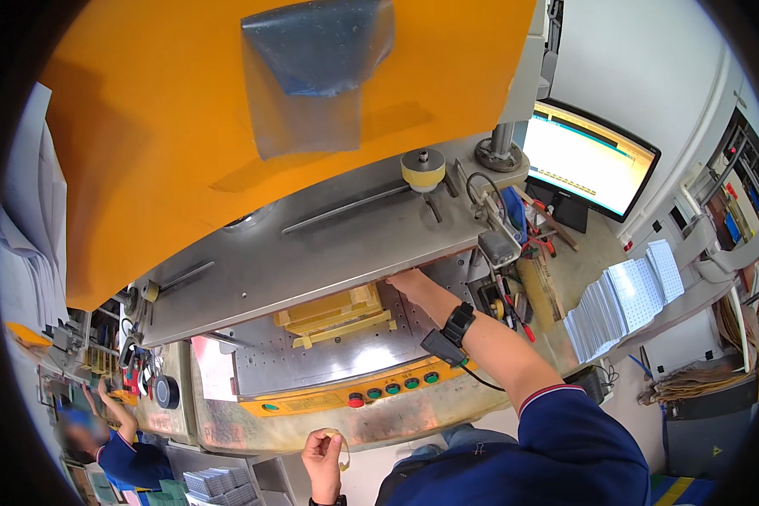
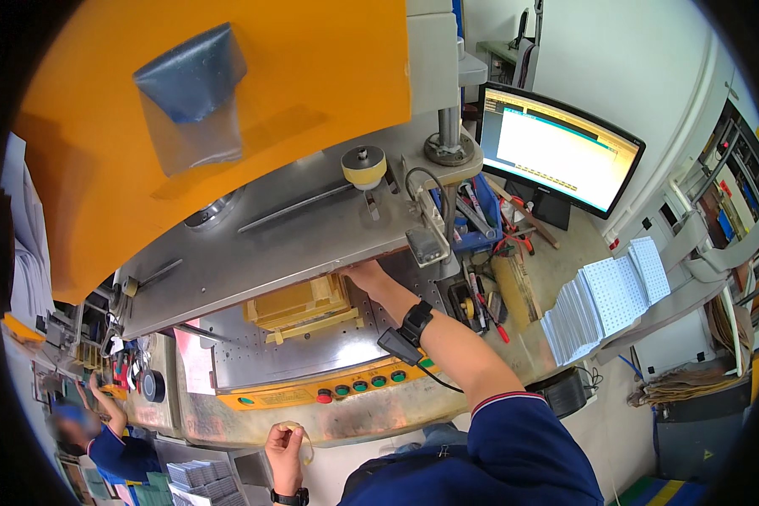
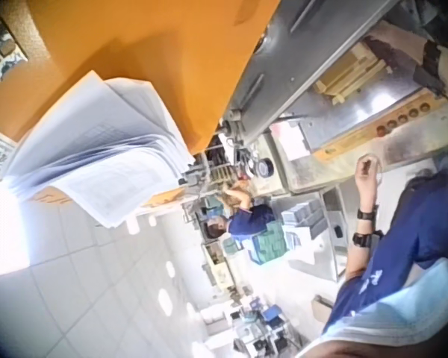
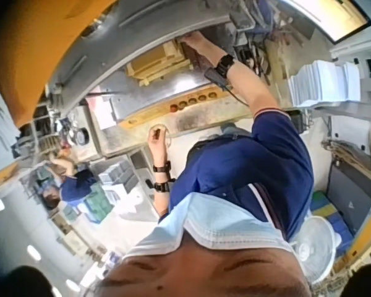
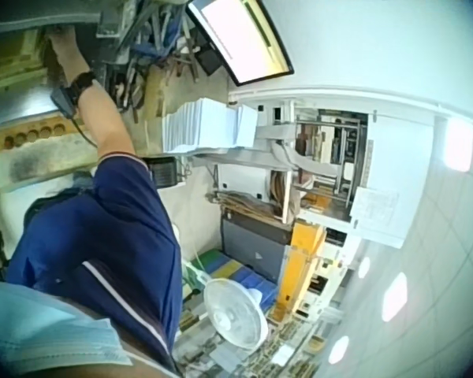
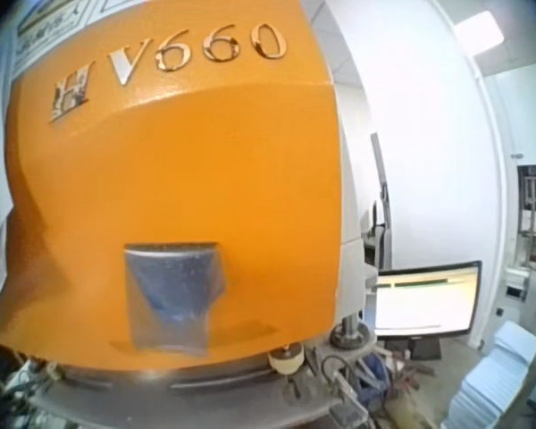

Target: Cleaning and organizing a fabrication workstation using brushes and moving items.

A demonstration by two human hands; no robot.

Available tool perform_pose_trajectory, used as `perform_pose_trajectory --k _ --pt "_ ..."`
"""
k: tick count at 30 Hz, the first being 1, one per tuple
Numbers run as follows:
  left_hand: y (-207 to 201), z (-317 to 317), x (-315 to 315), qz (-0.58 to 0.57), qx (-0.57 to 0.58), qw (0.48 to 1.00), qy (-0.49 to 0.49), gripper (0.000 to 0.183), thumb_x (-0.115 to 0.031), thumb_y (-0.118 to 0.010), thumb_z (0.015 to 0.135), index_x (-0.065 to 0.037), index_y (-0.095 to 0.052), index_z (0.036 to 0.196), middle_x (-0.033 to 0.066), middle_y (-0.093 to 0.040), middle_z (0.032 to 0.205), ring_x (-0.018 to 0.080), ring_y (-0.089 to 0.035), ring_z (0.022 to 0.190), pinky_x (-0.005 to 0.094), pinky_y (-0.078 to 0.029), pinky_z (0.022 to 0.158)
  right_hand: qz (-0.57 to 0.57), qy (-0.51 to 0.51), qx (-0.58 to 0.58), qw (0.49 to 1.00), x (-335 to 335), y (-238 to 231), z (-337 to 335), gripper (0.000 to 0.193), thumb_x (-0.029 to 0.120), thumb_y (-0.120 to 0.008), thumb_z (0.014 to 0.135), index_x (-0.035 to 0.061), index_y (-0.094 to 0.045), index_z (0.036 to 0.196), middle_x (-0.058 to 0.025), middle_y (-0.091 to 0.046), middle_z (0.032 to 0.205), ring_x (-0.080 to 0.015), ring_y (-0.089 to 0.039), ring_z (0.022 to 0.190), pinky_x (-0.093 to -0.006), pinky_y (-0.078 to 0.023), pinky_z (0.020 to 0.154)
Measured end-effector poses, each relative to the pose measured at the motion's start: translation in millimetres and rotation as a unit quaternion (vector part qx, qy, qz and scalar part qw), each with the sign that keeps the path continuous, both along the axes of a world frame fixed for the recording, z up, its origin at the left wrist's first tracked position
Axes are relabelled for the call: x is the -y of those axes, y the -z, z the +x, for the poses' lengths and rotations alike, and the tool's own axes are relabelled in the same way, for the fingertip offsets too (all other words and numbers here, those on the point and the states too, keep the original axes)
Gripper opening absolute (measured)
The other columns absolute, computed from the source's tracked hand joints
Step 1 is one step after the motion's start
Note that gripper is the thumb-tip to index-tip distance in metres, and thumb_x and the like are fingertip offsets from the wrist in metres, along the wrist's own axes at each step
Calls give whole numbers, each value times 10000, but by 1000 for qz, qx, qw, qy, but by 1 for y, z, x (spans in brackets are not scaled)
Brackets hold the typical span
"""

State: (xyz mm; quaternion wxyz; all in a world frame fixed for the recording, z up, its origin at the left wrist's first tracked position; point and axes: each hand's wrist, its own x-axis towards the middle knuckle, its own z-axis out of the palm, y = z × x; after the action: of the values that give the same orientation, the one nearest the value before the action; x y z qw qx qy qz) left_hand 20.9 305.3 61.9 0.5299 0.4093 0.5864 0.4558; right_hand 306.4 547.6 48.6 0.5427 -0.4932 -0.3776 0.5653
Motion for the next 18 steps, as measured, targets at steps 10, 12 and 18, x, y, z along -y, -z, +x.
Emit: perform_pose_trajectory --k 10,12,18 --pt "1 3 7 2 -2 1000 -30 164 5 -625 827 -48 -524 946 -12 -551 817 67 -517 757 198 -406 717 233 53 257 936 -2 45 13 186 85 -634 811 4 -607 976 -133 -650 851 -257 -636 791 -331 -497 712" --pt "3 4 2 -19 -13 1000 -20 175 11 -620 825 -50 -520 954 -15 -536 817 67 -511 763 197 -404 717 268 63 300 914 -7 48 12 200 100 -636 807 8 -607 981 -128 -650 844 -270 -636 783 -341 -498 704" --pt "-10 9 -17 12 -31 999 26 156 5 -604 835 -53 -518 953 -17 -531 824 67 -504 772 198 -403 726 258 90 487 829 -45 52 -8 230 174 -603 816 35 -618 999 -152 -613 1035 -310 -577 978 -371 -447 851"
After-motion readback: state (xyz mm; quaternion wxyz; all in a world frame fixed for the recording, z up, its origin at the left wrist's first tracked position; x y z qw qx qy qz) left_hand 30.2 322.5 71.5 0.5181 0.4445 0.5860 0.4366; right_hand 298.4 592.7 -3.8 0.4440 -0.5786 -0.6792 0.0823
